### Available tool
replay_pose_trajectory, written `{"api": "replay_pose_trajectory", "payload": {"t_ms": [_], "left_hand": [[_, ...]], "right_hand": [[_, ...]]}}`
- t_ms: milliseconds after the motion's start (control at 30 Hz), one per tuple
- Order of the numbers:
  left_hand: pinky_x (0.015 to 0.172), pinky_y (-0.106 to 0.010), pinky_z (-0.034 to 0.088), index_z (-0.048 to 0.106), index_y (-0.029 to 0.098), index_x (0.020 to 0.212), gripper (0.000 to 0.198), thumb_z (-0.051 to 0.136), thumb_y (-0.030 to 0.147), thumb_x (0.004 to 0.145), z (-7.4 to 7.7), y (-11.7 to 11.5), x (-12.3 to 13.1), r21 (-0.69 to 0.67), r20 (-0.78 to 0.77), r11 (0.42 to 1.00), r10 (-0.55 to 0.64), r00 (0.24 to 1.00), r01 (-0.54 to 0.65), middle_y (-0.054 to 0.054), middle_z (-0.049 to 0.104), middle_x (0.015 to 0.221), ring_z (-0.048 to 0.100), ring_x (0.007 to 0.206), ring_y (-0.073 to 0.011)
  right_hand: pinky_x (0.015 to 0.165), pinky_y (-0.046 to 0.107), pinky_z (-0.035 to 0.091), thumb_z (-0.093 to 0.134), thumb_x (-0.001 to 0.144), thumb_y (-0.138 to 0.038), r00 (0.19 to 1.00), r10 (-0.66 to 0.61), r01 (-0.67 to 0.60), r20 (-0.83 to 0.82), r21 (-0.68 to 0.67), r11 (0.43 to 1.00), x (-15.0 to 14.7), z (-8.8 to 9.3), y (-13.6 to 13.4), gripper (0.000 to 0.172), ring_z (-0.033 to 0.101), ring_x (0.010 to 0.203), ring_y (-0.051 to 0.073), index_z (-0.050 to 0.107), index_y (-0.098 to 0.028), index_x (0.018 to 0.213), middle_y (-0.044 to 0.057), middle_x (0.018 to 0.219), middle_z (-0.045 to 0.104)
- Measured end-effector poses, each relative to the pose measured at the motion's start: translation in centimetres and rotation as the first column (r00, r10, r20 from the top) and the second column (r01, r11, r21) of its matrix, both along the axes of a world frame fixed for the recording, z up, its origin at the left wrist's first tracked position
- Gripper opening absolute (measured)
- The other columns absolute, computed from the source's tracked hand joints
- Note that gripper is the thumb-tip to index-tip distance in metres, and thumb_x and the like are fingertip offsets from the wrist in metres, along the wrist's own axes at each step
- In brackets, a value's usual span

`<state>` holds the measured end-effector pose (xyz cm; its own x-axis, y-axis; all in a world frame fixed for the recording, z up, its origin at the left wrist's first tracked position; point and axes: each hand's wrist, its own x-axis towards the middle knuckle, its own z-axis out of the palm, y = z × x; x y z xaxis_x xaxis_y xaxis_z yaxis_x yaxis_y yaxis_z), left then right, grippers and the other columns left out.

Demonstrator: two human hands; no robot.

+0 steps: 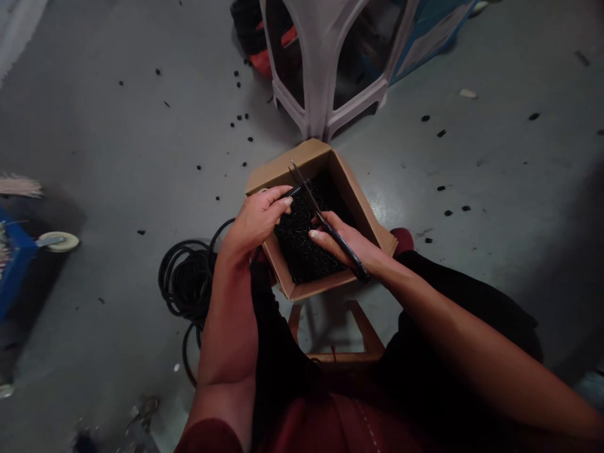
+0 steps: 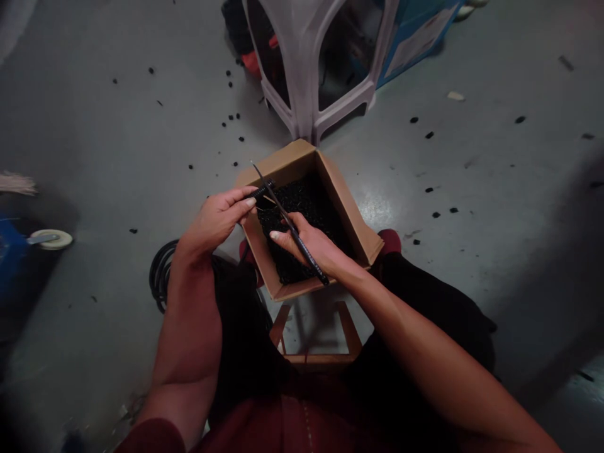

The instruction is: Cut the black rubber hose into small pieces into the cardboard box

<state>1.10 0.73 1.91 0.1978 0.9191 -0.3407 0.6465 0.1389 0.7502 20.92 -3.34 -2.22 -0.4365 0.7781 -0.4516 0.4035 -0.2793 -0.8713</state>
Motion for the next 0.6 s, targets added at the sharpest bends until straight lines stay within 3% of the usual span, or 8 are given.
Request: {"api": "replay_pose_trajectory", "payload": {"t_ms": [333,600], "left_hand": [[0.069,-0.026,0.044,0.066,0.015,0.114,0.039,0.045,0.032,0.087,0.46,-0.05,0.38,-0.018,-0.023,0.999,-0.031,0.999,0.030,-0.003,0.065,0.082,0.054,0.068,-0.0127],[0.066,-0.025,0.044,0.068,0.017,0.105,0.035,0.042,0.032,0.087,0.42,-0.01,0.33,-0.030,-0.006,0.992,-0.122,0.993,0.121,-0.002,0.064,0.078,0.054,0.069,-0.0134]], "right_hand": [[0.084,0.040,0.046,0.053,0.084,-0.056,1.000,-0.008,0.008,-0.005,0.002,1.000,-0.20,-0.27,0.00,0.056,0.060,0.103,0.028,0.048,-0.018,0.124,0.013,0.114,0.063],[0.082,0.041,0.045,0.054,0.083,-0.056,0.997,0.008,-0.016,0.079,0.105,0.994,0.03,-0.49,0.04,0.054,0.060,0.097,0.027,0.047,-0.019,0.122,0.011,0.112,0.062]]}}
